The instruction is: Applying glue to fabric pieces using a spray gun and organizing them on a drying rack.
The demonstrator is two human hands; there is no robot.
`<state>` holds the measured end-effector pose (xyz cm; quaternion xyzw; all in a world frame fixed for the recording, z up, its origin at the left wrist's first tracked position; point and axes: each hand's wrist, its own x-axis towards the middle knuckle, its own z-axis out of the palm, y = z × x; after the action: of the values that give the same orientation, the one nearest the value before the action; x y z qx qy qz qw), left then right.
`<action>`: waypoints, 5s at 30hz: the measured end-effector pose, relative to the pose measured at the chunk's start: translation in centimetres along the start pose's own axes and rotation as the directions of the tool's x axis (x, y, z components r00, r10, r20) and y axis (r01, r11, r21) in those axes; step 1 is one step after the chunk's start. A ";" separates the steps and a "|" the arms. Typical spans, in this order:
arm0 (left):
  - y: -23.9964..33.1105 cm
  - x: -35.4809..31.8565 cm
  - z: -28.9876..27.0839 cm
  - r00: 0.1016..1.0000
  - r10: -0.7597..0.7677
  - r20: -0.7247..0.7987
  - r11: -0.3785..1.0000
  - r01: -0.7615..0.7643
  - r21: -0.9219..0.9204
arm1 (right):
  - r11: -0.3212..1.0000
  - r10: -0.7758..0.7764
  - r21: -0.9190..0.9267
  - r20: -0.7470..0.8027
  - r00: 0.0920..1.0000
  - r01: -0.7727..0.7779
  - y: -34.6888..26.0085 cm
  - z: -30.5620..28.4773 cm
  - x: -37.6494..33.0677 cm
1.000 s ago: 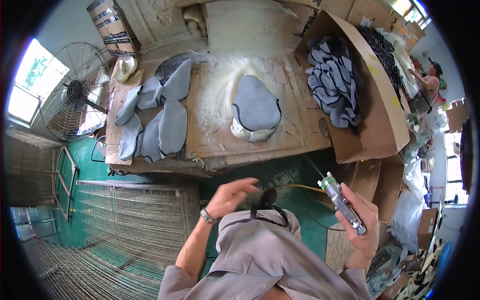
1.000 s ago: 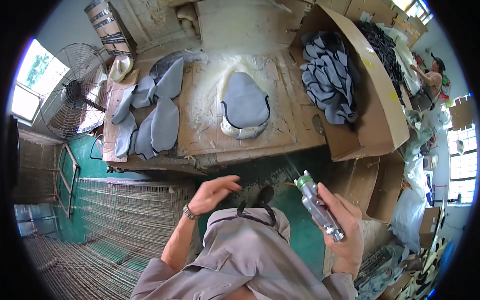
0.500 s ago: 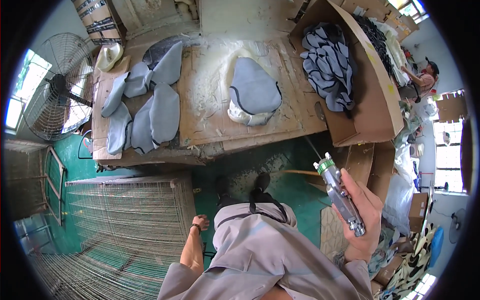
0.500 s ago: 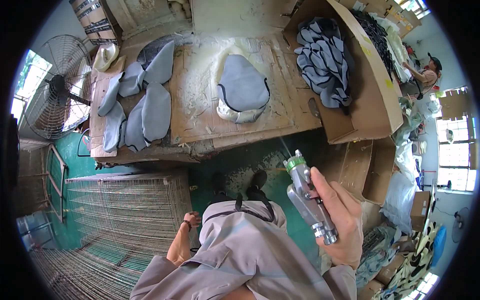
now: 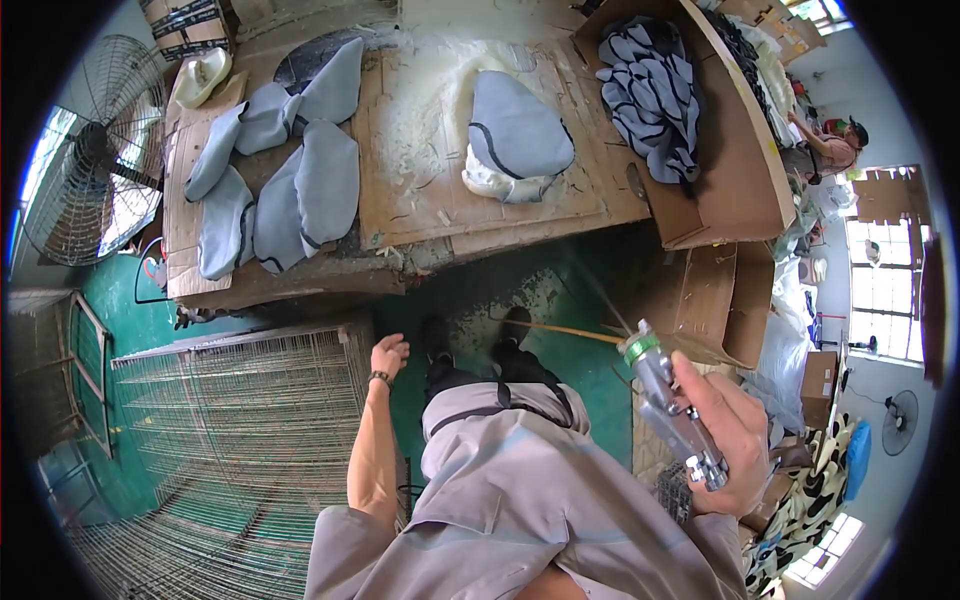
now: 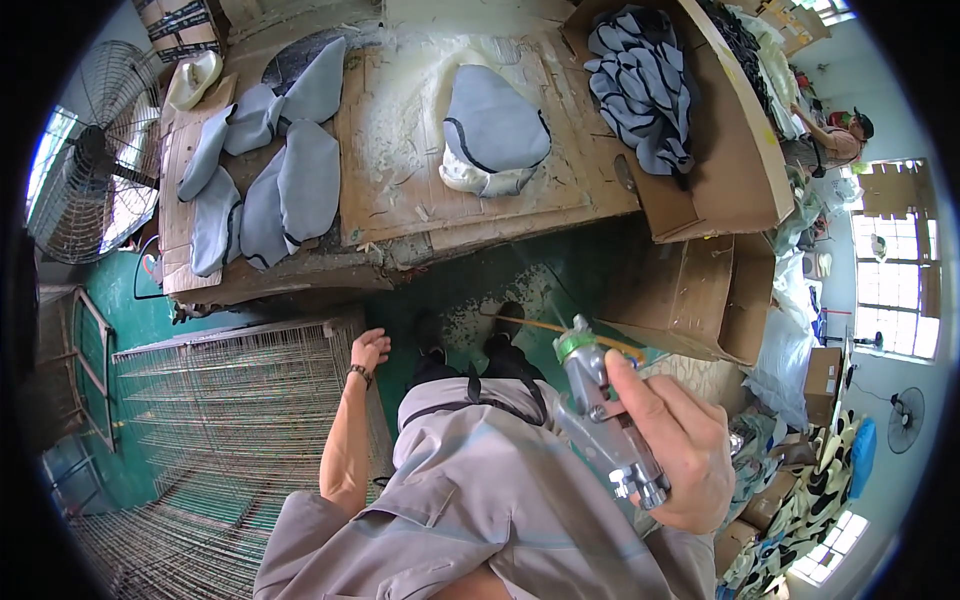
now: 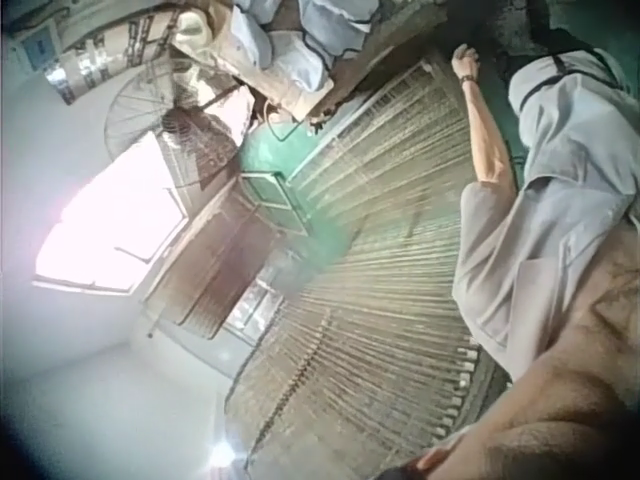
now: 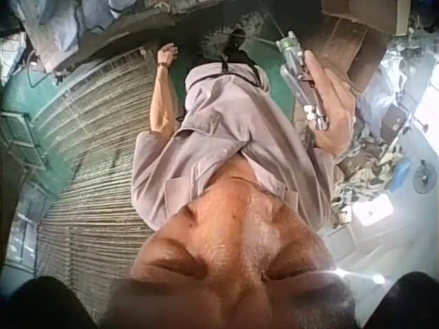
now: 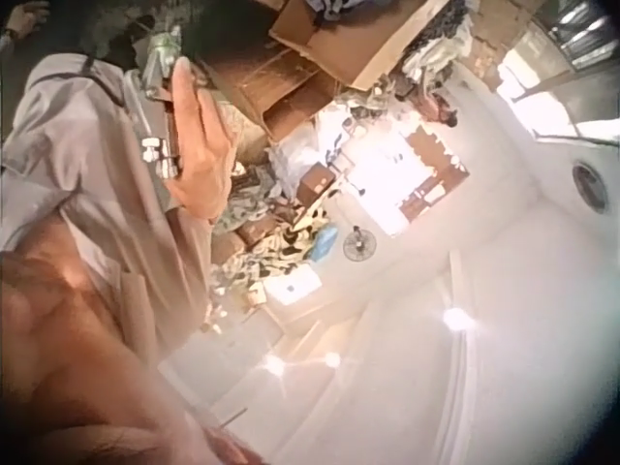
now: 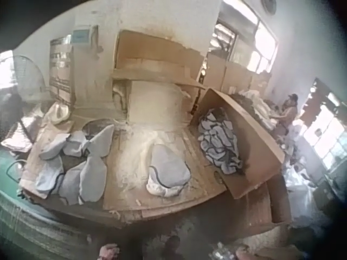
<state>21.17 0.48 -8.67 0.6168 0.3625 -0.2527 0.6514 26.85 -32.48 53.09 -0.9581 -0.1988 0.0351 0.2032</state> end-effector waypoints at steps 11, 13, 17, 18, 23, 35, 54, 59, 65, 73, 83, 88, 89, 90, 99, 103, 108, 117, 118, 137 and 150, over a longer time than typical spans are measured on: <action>32.6 0.2 14.4 0.230 0.973 -0.019 0.216 -0.880 0.422 | 0.978 0.207 0.015 -0.034 0.978 -0.207 1.6 0.2 -5.3; 38.5 1.1 19.0 0.235 0.970 0.063 0.165 -0.826 0.539 | 0.961 0.264 0.115 -0.098 0.960 -0.252 2.3 0.3 -5.8; 45.1 3.7 24.5 0.451 0.842 0.296 -0.025 -0.516 0.856 | 0.923 0.366 0.167 -0.114 0.923 -0.346 4.2 -0.3 -7.0; 46.6 4.6 25.1 0.501 0.790 0.353 -0.104 -0.457 0.883 | 0.930 0.341 0.184 -0.110 0.934 -0.318 5.0 -0.6 -7.2; 50.7 7.3 26.1 0.698 0.562 0.444 -0.168 -0.429 0.887 | 0.960 0.122 0.253 -0.003 0.993 -0.117 10.9 -2.4 -7.1; 53.0 8.8 26.8 0.830 0.364 0.423 -0.231 -0.360 0.904 | 0.902 -0.077 0.431 0.112 0.991 0.021 20.3 -4.9 -7.0; 50.6 9.0 28.0 0.761 0.508 0.404 -0.151 -0.383 0.911 | 0.823 0.038 0.560 0.108 0.993 -0.093 31.8 -7.5 -8.1; 49.5 7.9 29.1 0.717 0.569 0.402 -0.135 -0.401 0.906 | 0.846 0.124 0.517 0.044 0.991 -0.129 34.7 -8.2 -6.6; 50.0 7.8 28.7 0.718 0.548 0.428 -0.102 -0.450 0.887 | 0.836 0.171 0.539 -0.084 0.982 -0.100 35.8 -8.9 -4.1; 48.4 6.8 28.4 0.740 0.567 0.361 -0.051 -0.407 0.912 | 0.873 0.203 0.480 -0.204 0.958 -0.083 35.1 -8.9 -1.4; 34.8 -3.2 22.7 0.456 0.830 -0.321 0.557 -0.700 0.447 | 0.910 -0.104 0.395 -0.072 0.992 0.124 33.4 -9.9 0.1; 26.4 -5.5 20.3 0.658 0.637 -0.402 0.771 -0.546 0.327 | 0.892 0.105 0.441 0.017 0.994 -0.102 30.8 -9.1 -0.5; 25.5 -5.6 20.1 0.651 0.650 -0.391 0.759 -0.577 0.301 | 0.898 0.100 0.430 0.021 0.995 -0.099 30.0 -8.9 -0.6; 24.5 -5.8 20.0 0.661 0.624 -0.418 0.780 -0.560 0.280 | 0.905 0.165 0.401 -0.020 0.986 -0.143 29.5 -8.6 -0.6; 26.4 -5.4 22.0 0.615 0.684 -0.393 0.704 -0.697 0.135 | 0.932 0.194 0.330 -0.098 0.976 -0.152 26.5 -7.9 0.3; 30.5 -5.2 23.9 0.507 0.777 -0.373 0.608 -0.757 0.238 | 0.893 0.254 0.411 -0.120 0.960 -0.185 26.8 -8.1 -0.2; 35.1 -5.1 24.6 0.405 0.734 -0.545 0.595 -0.771 0.229 | 0.909 0.018 0.416 -0.042 0.999 0.001 27.7 -8.3 -0.8; 41.2 1.4 27.2 0.234 0.972 0.035 0.102 -0.547 0.831 | 0.915 0.112 0.381 0.070 0.991 -0.130 30.7 -9.9 -1.8; 41.5 2.0 27.0 0.364 0.930 0.044 0.154 -0.499 0.853 | 0.901 0.255 0.367 -0.019 0.967 -0.231 30.8 -9.6 -2.1; 46.5 3.1 26.9 0.531 0.842 0.096 0.199 -0.471 0.860 | 0.886 0.045 0.450 0.154 0.987 -0.110 37.5 -10.7 -2.3; 45.5 -8.9 22.2 0.343 0.935 -0.084 0.299 -0.640 0.708 | 0.811 0.249 0.554 -0.039 0.968 -0.187 34.5 1.9 3.4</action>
<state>54.59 -17.45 26.01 0.9131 0.0500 0.1909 0.3568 42.30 -59.39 37.52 -0.8770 -0.0577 0.0608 0.4730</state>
